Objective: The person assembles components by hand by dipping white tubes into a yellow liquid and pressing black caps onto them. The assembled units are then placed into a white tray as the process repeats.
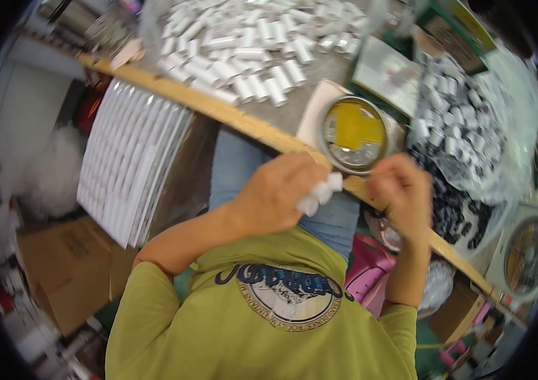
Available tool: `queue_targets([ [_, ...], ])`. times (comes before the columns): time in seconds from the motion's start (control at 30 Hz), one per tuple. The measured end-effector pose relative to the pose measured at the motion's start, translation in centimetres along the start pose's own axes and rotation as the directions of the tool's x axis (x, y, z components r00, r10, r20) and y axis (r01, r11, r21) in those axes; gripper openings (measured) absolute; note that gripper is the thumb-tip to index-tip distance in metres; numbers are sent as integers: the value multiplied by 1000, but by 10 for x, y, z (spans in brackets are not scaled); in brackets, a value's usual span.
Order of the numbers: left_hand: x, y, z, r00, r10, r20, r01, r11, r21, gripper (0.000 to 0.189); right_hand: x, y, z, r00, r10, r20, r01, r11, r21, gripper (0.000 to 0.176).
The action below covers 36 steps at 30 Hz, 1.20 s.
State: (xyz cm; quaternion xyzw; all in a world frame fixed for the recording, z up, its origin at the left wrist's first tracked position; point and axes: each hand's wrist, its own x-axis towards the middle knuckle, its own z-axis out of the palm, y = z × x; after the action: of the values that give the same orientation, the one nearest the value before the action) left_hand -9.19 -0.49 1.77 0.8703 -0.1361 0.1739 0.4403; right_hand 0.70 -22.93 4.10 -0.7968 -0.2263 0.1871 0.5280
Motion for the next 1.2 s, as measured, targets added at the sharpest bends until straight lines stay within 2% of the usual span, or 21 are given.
queue_targets([
  [0.03, -12, -5, -15, 989, -143, -31, 143, 990, 5, 35, 7, -2, -14, 987, 44, -154, -35, 998, 58, 12],
  [0.1, -41, -19, -49, 918, -368, -145, 377, 925, 39, 34, 29, 34, -60, 902, -151, -405, 32, 958, -286, 17],
  [0.13, -59, -29, -70, 870, -437, -228, 462, 884, 68, 34, 38, 42, -75, 890, -192, -414, -8, 901, -435, 18],
  [0.17, -81, -35, -90, 773, -544, -325, 592, 803, 63, 34, 43, 44, -85, 891, -237, -386, -67, 774, -630, 17],
  [0.2, -111, -53, -113, 755, -495, -429, 618, 756, 216, 32, 47, 51, -92, 915, -222, -337, -86, 709, -700, 20],
  [0.23, -147, -71, -135, 702, -495, -511, 677, 685, 267, 29, 50, 59, -97, 932, -220, -287, -64, 682, -729, 21],
  [0.27, -186, -84, -160, 601, -564, -566, 791, 521, 322, 31, 54, 67, -100, 947, -216, -239, -42, 653, -757, 23],
  [0.33, -244, -93, -194, 387, -580, -717, 917, 162, 364, 30, 58, 78, -100, 958, -186, -217, -59, 613, -788, 27],
  [0.43, -310, -110, -214, 293, -445, -846, 941, -25, 339, 30, 61, 82, -95, 966, -177, -189, -55, 574, -817, 33],
  [0.53, -347, -143, -214, 347, -343, -873, 928, -8, 372, 32, 64, 88, -95, 970, -159, -185, -63, 569, -820, 39],
  [0.57, -358, -154, -216, 402, -370, -838, 909, 51, 414, 38, 63, 90, -96, 968, -190, -164, -31, 556, -831, 39],
  [0.67, -364, -162, -205, 453, -404, -795, 886, 107, 451, 43, 59, 89, -94, 959, -259, -117, 37, 521, -853, 37],
  [0.7, -363, -157, -207, 378, -533, -757, 921, 132, 367, 57, 59, 91, -94, 954, -274, -119, 41, 514, -857, 37],
  [0.8, -375, -151, -195, 428, -572, -700, 897, 175, 406, 71, 62, 97, -101, 960, -210, -183, -33, 567, -823, 36],
  [0.9, -379, -156, -184, 357, -548, -757, 900, 418, 122, 78, 62, 99, -102, 946, -189, -262, -76, 658, -749, 36],
  [1.0, -348, -150, -177, 180, -542, -821, 692, 663, -285, 74, 62, 97, -100, 902, -248, -353, -41, 765, -643, 39],
  [1.07, -351, -161, -177, 160, -496, -853, 775, 599, -203, 70, 64, 100, -107, 865, -307, -397, 35, 826, -563, 40],
  [1.1, -361, -176, -182, 178, -453, -874, 867, 493, -79, 65, 61, 94, -108, 886, -235, -400, -5, 858, -514, 40],
  [1.13, -352, -183, -182, 274, -319, -907, 940, 287, 183, 62, 61, 92, -108, 867, -257, -427, 35, 886, -462, 37],
  [1.17, -343, -192, -177, 300, -305, -904, 943, 239, 232, 62, 59, 89, -108, 855, -230, -465, 44, 925, -377, 35],
  [1.2, -297, -174, -173, 330, -291, -898, 940, 192, 283, 63, 58, 88, -107, 841, -201, -502, 56, 956, -289, 33],
])
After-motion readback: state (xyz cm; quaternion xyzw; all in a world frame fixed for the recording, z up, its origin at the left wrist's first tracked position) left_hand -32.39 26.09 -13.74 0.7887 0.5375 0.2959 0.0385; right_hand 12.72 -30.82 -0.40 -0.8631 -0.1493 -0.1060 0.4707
